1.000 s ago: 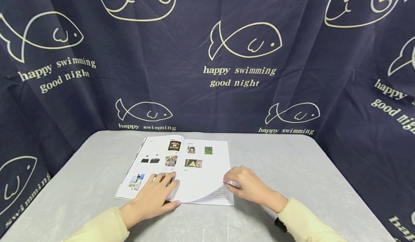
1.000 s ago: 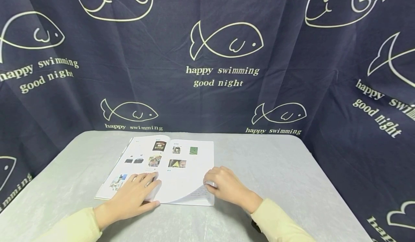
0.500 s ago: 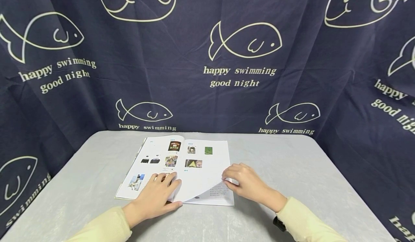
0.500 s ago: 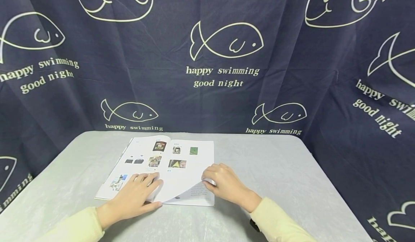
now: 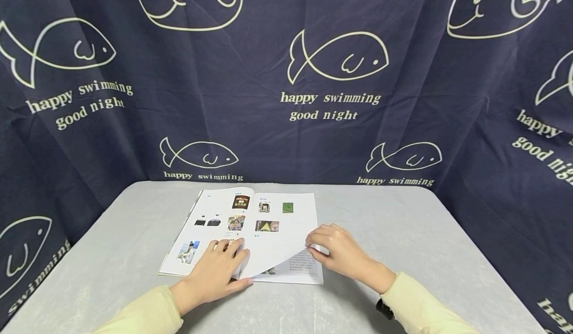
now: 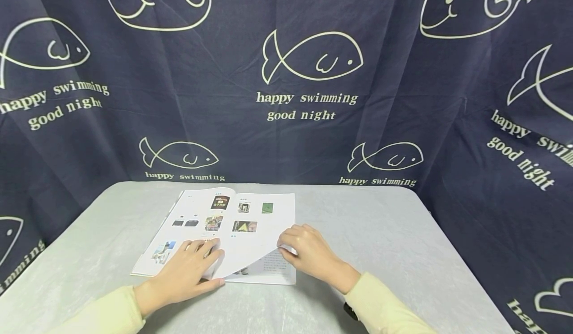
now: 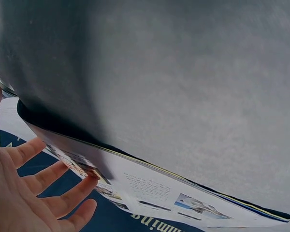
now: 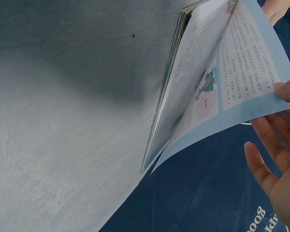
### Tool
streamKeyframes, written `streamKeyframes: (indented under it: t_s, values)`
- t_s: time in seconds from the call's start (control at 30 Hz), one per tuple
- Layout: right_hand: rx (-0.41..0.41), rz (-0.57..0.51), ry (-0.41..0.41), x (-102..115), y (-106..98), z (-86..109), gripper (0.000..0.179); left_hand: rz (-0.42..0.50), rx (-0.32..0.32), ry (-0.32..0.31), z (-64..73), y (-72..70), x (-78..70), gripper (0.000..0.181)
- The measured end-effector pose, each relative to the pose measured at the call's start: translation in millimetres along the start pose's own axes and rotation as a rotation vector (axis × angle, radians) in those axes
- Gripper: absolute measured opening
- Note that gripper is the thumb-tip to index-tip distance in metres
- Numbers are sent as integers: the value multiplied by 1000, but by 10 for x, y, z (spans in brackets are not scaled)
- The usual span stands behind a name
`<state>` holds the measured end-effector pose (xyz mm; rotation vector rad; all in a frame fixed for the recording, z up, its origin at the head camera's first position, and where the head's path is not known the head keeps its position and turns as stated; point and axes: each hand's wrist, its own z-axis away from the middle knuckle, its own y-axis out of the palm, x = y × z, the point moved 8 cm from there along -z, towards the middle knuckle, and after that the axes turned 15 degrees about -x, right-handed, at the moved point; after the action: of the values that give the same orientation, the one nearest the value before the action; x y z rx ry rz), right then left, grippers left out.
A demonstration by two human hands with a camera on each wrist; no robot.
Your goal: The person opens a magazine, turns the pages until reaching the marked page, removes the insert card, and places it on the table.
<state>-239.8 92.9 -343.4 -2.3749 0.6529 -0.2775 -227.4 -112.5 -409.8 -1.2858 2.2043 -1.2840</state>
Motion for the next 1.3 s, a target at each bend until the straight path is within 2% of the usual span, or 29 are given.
streamKeyframes:
  t_s: [0.33, 0.5, 0.73, 0.97, 1.3]
  values:
    - [-7, 10, -2, 5, -9, -3, 10, 0, -35, 9, 1, -12, 2, 53]
    - [-8, 22, 28, -11, -24, -2, 11, 2, -37, -1, -2, -9, 17, 50]
    - [-10, 42, 95, -65, -45, 3, 27, -11, -24, -6, -2, -3, 25, 50]
    - [-39, 44, 118, -104, -75, 3, 42, -3, -9, -19, 3, -6, 51, 52]
    - [-4, 63, 102, -114, -46, 59, 43, -3, -68, -7, -21, -81, 53, 52]
